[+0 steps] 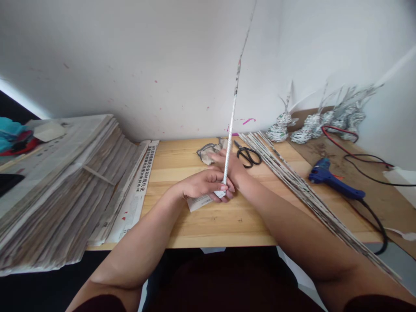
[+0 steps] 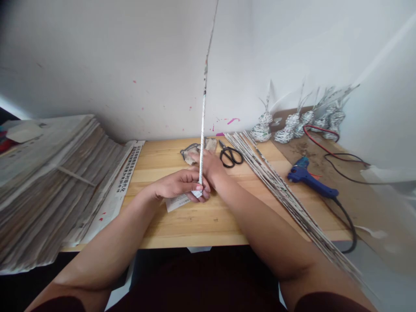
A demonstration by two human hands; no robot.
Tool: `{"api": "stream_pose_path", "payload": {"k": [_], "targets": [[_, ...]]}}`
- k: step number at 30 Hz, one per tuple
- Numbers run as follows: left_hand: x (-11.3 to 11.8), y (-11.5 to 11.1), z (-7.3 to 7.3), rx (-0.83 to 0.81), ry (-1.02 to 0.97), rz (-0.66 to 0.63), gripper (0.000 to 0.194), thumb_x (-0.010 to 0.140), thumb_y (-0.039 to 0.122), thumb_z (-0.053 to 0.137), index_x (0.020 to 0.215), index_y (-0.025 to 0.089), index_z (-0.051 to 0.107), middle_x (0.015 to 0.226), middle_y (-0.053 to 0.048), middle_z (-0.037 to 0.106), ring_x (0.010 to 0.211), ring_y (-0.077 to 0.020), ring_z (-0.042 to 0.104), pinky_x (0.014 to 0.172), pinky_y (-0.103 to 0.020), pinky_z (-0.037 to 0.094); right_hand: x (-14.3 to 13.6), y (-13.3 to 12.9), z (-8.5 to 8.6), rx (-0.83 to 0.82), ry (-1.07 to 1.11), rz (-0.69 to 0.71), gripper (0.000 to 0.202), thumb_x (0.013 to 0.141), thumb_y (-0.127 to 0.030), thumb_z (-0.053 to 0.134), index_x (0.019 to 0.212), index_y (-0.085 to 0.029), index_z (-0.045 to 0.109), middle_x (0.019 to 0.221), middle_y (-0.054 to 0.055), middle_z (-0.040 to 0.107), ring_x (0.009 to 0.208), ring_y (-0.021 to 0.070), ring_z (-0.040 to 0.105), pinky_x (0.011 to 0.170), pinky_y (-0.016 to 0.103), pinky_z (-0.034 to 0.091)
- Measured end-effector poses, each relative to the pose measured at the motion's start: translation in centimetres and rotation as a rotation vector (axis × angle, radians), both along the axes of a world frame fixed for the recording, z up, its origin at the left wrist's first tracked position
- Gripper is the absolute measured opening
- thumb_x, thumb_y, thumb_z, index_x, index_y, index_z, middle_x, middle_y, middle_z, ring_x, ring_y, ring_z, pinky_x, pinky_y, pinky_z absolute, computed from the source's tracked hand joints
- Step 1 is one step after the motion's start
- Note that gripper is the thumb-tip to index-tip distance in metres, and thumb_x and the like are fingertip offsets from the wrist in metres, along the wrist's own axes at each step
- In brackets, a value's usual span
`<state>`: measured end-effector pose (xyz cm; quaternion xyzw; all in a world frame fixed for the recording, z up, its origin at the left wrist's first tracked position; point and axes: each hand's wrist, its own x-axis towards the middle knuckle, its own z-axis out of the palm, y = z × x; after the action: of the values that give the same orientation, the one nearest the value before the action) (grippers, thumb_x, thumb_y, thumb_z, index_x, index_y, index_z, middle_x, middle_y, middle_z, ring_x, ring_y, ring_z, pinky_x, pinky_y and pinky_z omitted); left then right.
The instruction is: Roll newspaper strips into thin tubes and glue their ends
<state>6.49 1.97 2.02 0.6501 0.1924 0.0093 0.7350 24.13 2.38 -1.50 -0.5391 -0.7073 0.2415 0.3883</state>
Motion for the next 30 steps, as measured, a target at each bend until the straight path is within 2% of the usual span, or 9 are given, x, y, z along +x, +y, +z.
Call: {"api": "stream_pose_path", "payload": {"k": [2,5,9,12,16,19,22,25,30], "targets": [[0.0,0.1,-0.1,0.006,0.003,0.010,0.032,0.086,0.040,0.064,0.106,0.014,0.065,0.103,-0.014,0.069,0.088,-0.0182,0.068,0.073,-0.029,0.054,-0.4,0.1,-0.3,0.024,-0.109,-0.070,0.023,0.079,-0.045,0.070,0.076,-0.022,0.073,0.087,0.009,0.064,0.087,0.0253,0.056,0.074,0.034,0.041],[0.0,0.2,-0.3,-0.020,-0.022,0.028,0.031,0.087,0.040,0.064,0.104,0.014,0.065,0.099,-0.013,0.069,0.085,-0.0173,0.067,0.073,-0.029,0.053,-0.3,-0.1,-0.3,0.024,-0.228,-0.240,0.028,0.082,-0.045,0.066,0.069,-0.021,0.071,0.078,0.008,0.065,0.073,0.0211,0.057,0.067,0.033,0.039],[-0.1,0.3,-0.4,-0.049,-0.041,0.069,0.031,0.086,0.040,0.065,0.103,0.014,0.064,0.095,-0.011,0.068,0.082,-0.0169,0.067,0.072,-0.030,0.053,0.2,-0.4,0.0,-0.061,-0.114,-0.364,0.033,0.077,-0.052,0.069,0.069,-0.019,0.071,0.065,0.004,0.064,0.060,0.0171,0.054,0.058,0.030,0.035],[-0.2,0.3,-0.2,-0.045,-0.024,0.103,0.031,0.086,0.039,0.065,0.102,0.014,0.064,0.095,-0.011,0.068,0.084,-0.0184,0.067,0.074,-0.032,0.053,0.5,-0.4,0.5,-0.074,0.061,-0.270,0.036,0.080,-0.053,0.064,0.072,-0.019,0.071,0.063,0.002,0.064,0.059,0.0156,0.056,0.057,0.028,0.038],[-0.3,0.4,0.2,-0.040,-0.005,0.128,0.030,0.087,0.039,0.065,0.102,0.013,0.064,0.097,-0.012,0.068,0.083,-0.0179,0.068,0.074,-0.032,0.053,1.5,-0.7,1.6,-0.170,0.544,-0.114,0.035,0.081,-0.051,0.063,0.093,-0.019,0.071,0.081,0.004,0.068,0.063,0.0136,0.059,0.052,0.024,0.039],[-0.4,0.5,0.0,-0.029,-0.007,0.117,0.032,0.087,0.039,0.064,0.105,0.012,0.064,0.097,-0.013,0.069,0.082,-0.0181,0.068,0.075,-0.034,0.053,2.4,-1.4,2.8,-0.366,0.727,0.144,0.037,0.078,-0.049,0.069,0.100,-0.019,0.072,0.086,0.004,0.066,0.066,0.0111,0.056,0.051,0.021,0.037],[-0.4,0.6,-0.4,-0.025,-0.028,0.091,0.033,0.087,0.040,0.064,0.106,0.012,0.064,0.098,-0.013,0.068,0.083,-0.0189,0.068,0.075,-0.035,0.054,2.8,-2.1,3.6,-0.492,0.706,0.400,0.039,0.079,-0.048,0.070,0.100,-0.015,0.073,0.072,0.002,0.060,0.062,0.0094,0.051,0.051,0.021,0.038],[-0.3,0.6,-0.7,-0.045,-0.058,0.079,0.031,0.087,0.038,0.065,0.104,0.012,0.064,0.098,-0.013,0.067,0.084,-0.0184,0.067,0.075,-0.035,0.054,2.4,-2.3,3.8,-0.412,0.656,0.387,0.030,0.076,-0.041,0.075,0.090,-0.015,0.075,0.067,0.000,0.058,0.057,0.0068,0.045,0.047,0.020,0.033],[-0.1,0.3,-0.7,-0.086,-0.078,0.083,0.027,0.088,0.033,0.064,0.103,0.011,0.064,0.097,-0.012,0.066,0.083,-0.0167,0.066,0.075,-0.033,0.053,1.5,-1.9,3.4,-0.302,0.749,0.165,0.027,0.065,-0.035,0.084,0.068,-0.016,0.065,0.059,-0.004,0.051,0.048,0.0046,0.039,0.041,0.020,0.025]]}}
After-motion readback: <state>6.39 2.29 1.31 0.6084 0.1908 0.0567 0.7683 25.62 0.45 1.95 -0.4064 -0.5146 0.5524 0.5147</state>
